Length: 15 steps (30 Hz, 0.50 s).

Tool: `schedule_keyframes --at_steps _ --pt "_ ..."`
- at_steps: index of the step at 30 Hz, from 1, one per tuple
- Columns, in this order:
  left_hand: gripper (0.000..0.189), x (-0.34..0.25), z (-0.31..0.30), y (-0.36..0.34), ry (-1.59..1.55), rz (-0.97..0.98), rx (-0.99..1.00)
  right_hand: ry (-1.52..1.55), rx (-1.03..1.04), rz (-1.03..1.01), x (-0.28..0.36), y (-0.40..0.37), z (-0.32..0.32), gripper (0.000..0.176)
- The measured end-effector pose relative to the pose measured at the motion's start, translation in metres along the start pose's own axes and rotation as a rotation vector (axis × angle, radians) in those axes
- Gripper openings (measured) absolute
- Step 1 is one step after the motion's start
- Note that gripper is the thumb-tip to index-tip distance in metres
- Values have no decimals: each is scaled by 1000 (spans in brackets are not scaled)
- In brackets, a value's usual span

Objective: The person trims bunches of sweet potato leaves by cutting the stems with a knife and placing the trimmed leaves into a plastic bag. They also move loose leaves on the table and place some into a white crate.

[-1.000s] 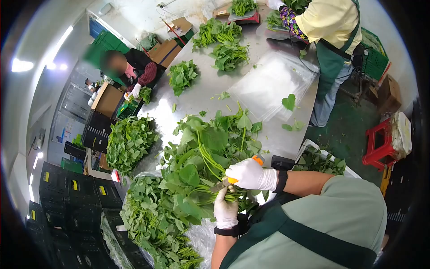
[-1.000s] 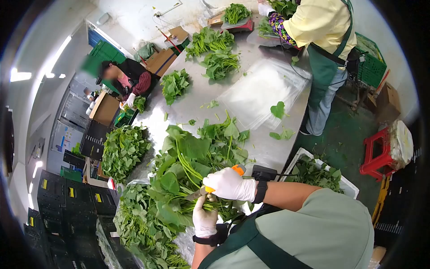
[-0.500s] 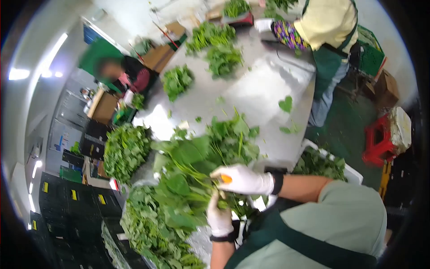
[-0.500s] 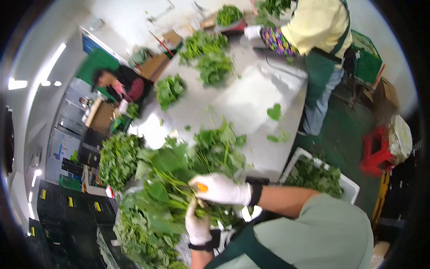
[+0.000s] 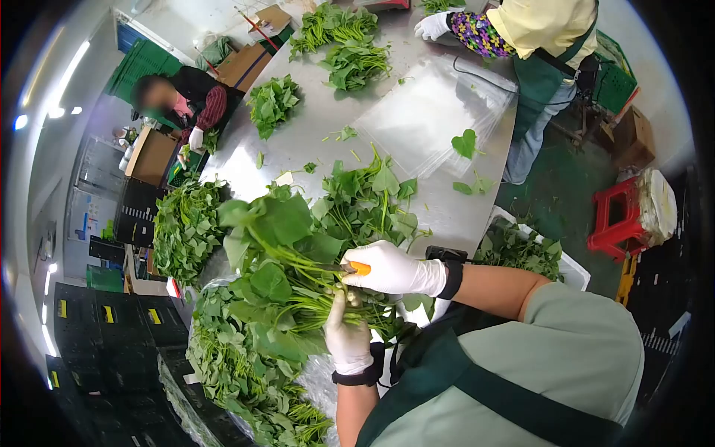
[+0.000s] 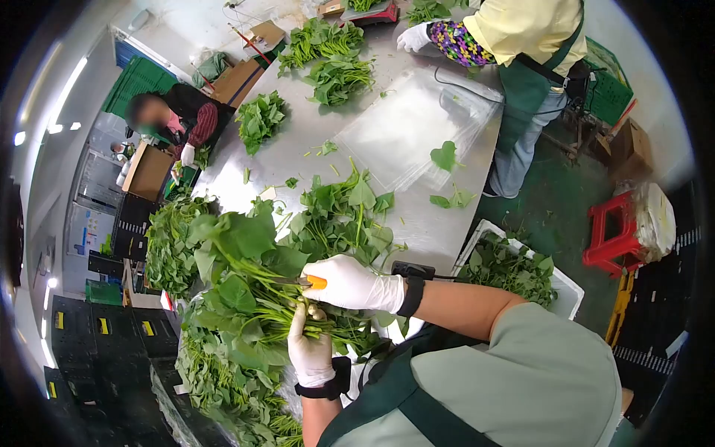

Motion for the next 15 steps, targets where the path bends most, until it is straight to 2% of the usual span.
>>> schedule_keyframes --at_steps 1,3,4,7,8,10,11,12,13,15 --pt "22 1 -2 1 2 2 0 2 -1 -2 3 -1 -2 24" --pt "25 2 -10 6 40 -35 -36 114 239 67 9 -5 -5 25" --pt "23 -3 -2 2 66 -33 -58 241 229 137 13 -11 -3 27" --pt "21 -3 -6 10 57 27 -70 -19 144 9 16 -8 -6 28" --pt "21 -2 -10 9 57 27 -70 -20 143 9 18 -5 -5 28" --pt "26 -3 -19 3 1022 407 -31 -21 -26 -96 25 4 -2 28" --pt "29 -3 -15 4 1498 617 -4 -70 -24 -131 24 7 2 26" --pt "36 0 -8 2 1411 584 -59 -147 -5 -112 23 8 5 22" --pt "37 0 -15 5 1521 633 -43 -218 14 -90 21 9 9 19" --pt "40 10 -33 19 437 168 -68 -223 -9 -96 16 7 10 18"
Point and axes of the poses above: each hand's wrist, its own y-axis towards the middle knuckle, its own z-axis out of the palm, x = y × z, the point moved 1 cm from there along y, towards the middle knuckle, and after that the axes turned 6 degrees about y, right-handed, at the moved point
